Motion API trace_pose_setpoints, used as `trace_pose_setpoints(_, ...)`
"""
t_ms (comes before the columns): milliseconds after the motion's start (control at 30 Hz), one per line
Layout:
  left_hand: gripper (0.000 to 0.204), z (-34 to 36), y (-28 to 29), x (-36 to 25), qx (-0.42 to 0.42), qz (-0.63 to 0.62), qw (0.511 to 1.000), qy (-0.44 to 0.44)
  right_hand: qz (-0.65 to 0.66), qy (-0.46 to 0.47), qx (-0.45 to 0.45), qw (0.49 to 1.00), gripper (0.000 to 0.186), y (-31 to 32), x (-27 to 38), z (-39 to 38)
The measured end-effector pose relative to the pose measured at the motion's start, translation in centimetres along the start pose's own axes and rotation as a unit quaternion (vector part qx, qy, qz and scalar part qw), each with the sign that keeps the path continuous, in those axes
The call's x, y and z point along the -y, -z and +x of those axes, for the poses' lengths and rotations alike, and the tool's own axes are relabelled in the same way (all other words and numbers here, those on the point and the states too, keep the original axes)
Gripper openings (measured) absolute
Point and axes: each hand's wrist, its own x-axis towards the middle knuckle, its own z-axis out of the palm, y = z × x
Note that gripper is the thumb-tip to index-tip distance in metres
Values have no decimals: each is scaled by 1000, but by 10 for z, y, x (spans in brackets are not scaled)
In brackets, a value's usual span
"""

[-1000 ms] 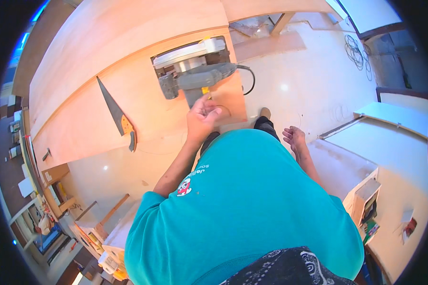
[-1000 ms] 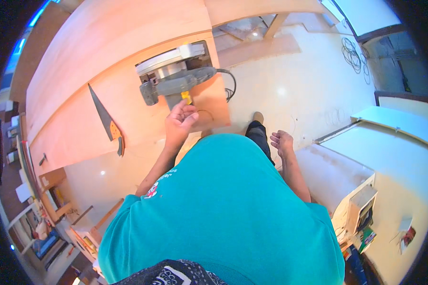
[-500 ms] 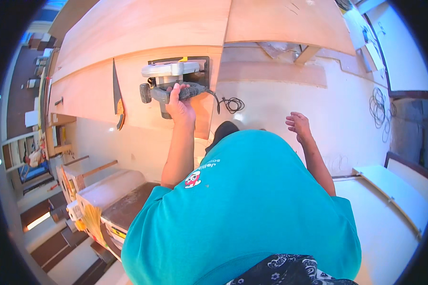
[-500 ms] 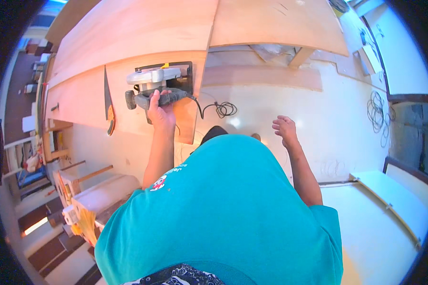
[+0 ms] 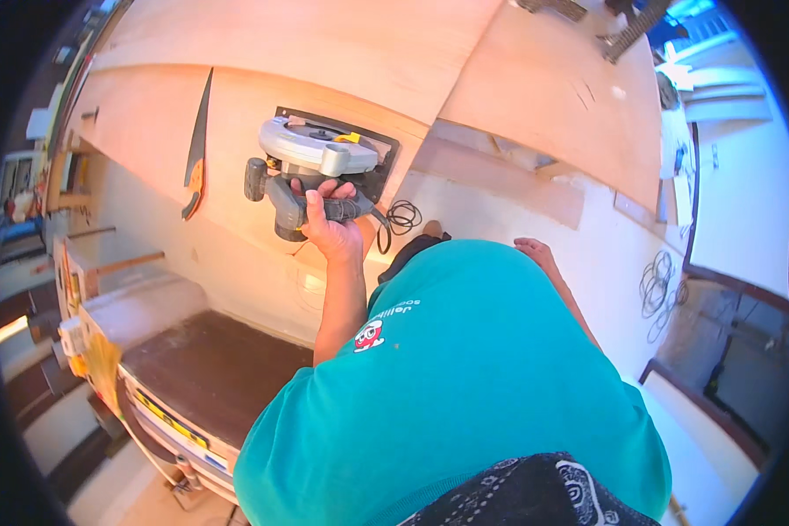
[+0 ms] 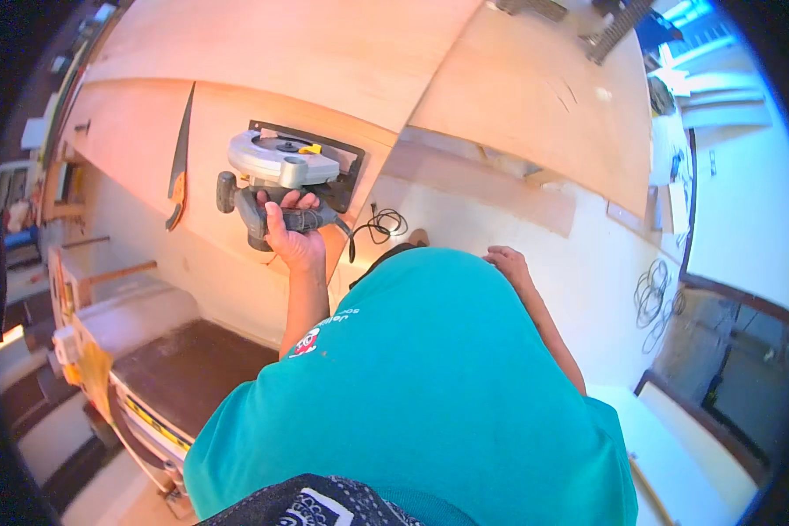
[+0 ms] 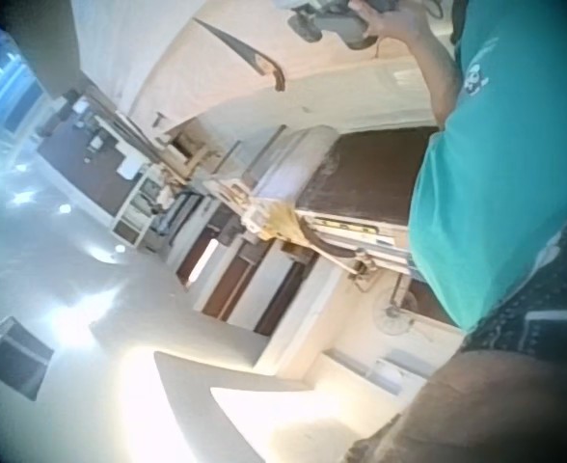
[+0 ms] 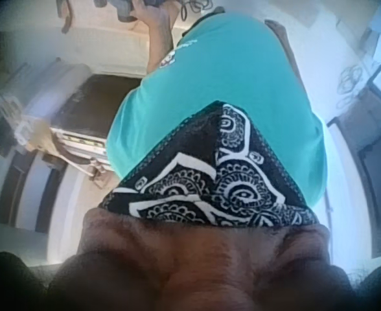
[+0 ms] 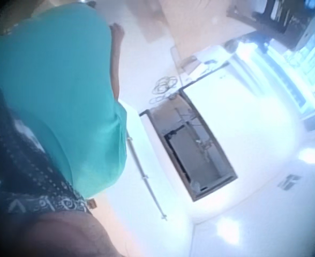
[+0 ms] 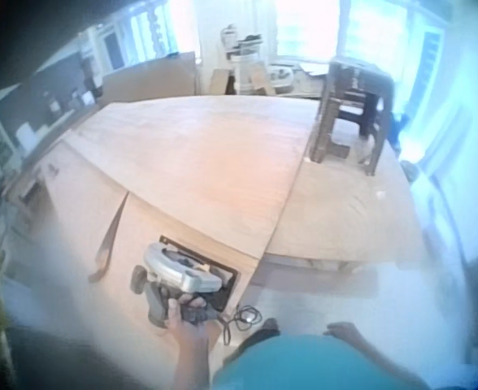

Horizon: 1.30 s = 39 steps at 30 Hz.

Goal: The person positions a circular saw on a large wooden board and later hammers a nail into the surface of the board.

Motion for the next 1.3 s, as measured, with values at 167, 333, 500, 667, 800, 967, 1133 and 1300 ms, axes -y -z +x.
trace_pose_setpoints(167,66,5,4,-5,-2,-87,996,-3,190,-185,-30,964,43,17,52,40)
trace_pose_setpoints(333,61,6,-9,-7,-5,-96,995,-12,56,-91,61,992,44,22,104,106)
trace_pose_setpoints(500,70,-4,-15,-4,-52,-80,992,-82,77,-14,44,996,37,26,199,153)
trace_pose_setpoints(667,56,-12,-24,12,-108,-35,982,-151,-139,247,-8,959,35,71,237,239)
trace_pose_setpoints(800,47,6,-40,3,-187,40,976,-104,-296,367,-83,878,39,111,260,325)
trace_pose_setpoints(967,38,6,-64,-8,-203,64,972,-103,-426,399,-88,807,57,115,296,408)
trace_pose_setpoints(1133,44,-45,-116,0,-221,102,969,-45,-511,344,-57,786,70,97,301,430)
trace_pose_setpoints(1300,57,-99,-173,18,-248,184,951,4,-463,403,-100,783,72,84,243,445)
